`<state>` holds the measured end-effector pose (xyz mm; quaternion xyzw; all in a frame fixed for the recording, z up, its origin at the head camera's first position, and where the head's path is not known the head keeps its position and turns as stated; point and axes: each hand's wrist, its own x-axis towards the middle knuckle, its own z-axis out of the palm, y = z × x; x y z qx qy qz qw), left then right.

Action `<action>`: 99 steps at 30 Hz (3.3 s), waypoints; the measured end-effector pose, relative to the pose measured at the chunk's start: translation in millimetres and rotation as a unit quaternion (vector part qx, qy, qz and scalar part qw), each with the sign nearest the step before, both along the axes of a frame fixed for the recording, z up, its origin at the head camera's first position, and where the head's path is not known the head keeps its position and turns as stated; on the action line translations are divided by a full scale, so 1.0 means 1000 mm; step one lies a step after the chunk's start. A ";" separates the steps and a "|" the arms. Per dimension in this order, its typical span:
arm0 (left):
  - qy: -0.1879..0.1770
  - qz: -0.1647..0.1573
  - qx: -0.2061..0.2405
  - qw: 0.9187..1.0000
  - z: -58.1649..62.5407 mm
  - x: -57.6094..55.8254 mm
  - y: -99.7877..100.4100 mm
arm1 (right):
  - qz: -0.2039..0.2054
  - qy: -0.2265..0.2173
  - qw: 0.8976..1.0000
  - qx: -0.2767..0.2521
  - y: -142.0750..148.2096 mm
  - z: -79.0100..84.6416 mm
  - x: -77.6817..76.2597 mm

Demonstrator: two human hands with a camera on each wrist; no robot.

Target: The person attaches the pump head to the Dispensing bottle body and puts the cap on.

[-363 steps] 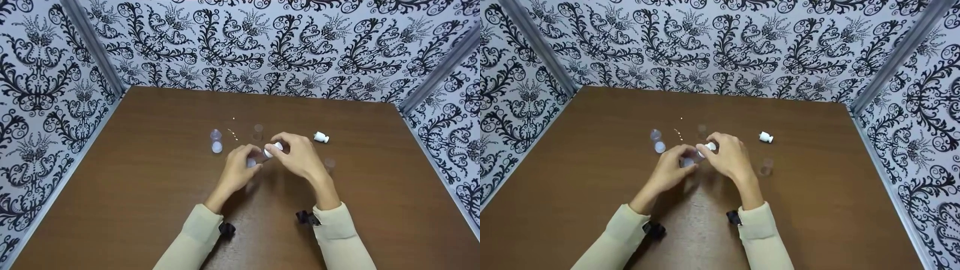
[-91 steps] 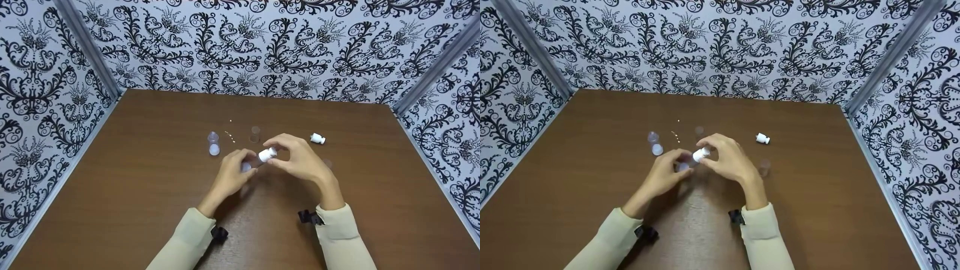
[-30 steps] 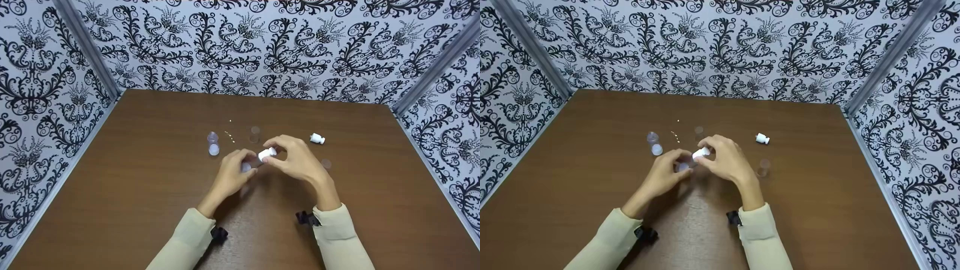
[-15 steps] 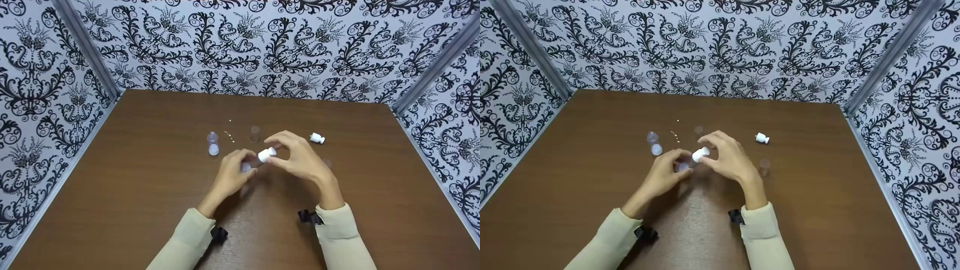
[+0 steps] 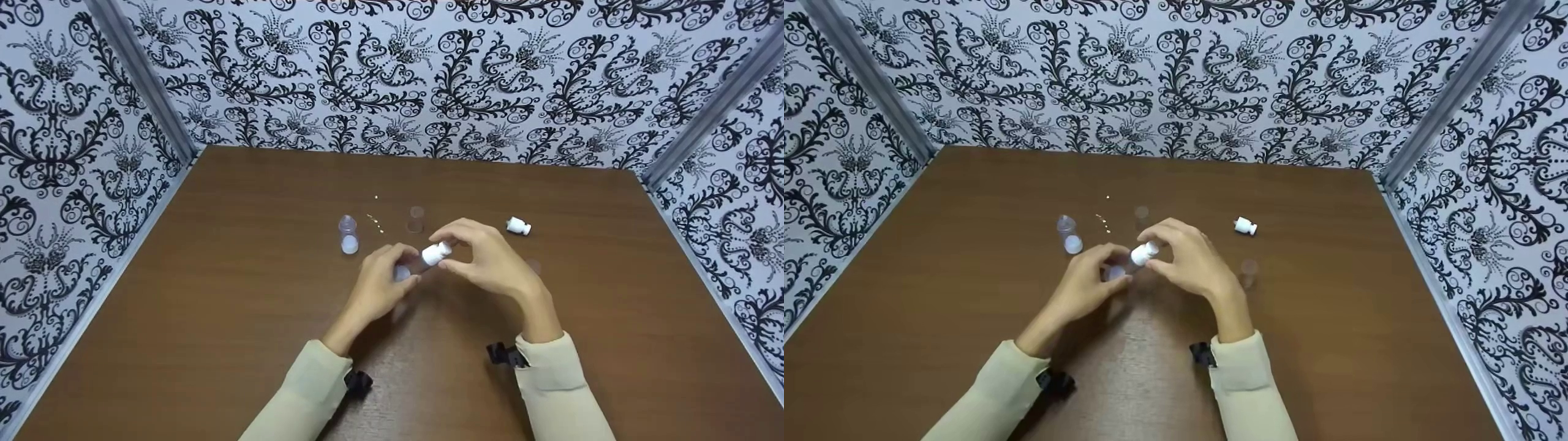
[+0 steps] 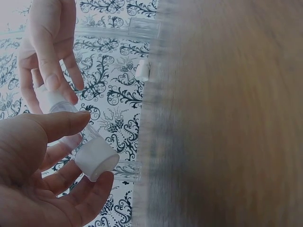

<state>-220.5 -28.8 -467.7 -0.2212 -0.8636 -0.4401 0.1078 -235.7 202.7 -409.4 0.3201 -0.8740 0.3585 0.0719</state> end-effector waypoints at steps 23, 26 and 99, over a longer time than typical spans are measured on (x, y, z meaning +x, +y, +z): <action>0.005 -0.004 0.007 1.000 -0.001 0.000 0.000 | -0.009 -0.025 1.000 0.012 -0.004 -0.001 0.000; 0.005 -0.001 0.005 1.000 -0.001 0.000 0.000 | -0.010 -0.028 1.000 0.008 -0.005 -0.001 0.000; 0.009 -0.003 0.006 1.000 0.001 0.000 0.001 | -0.002 -0.015 1.000 0.023 -0.004 0.001 0.001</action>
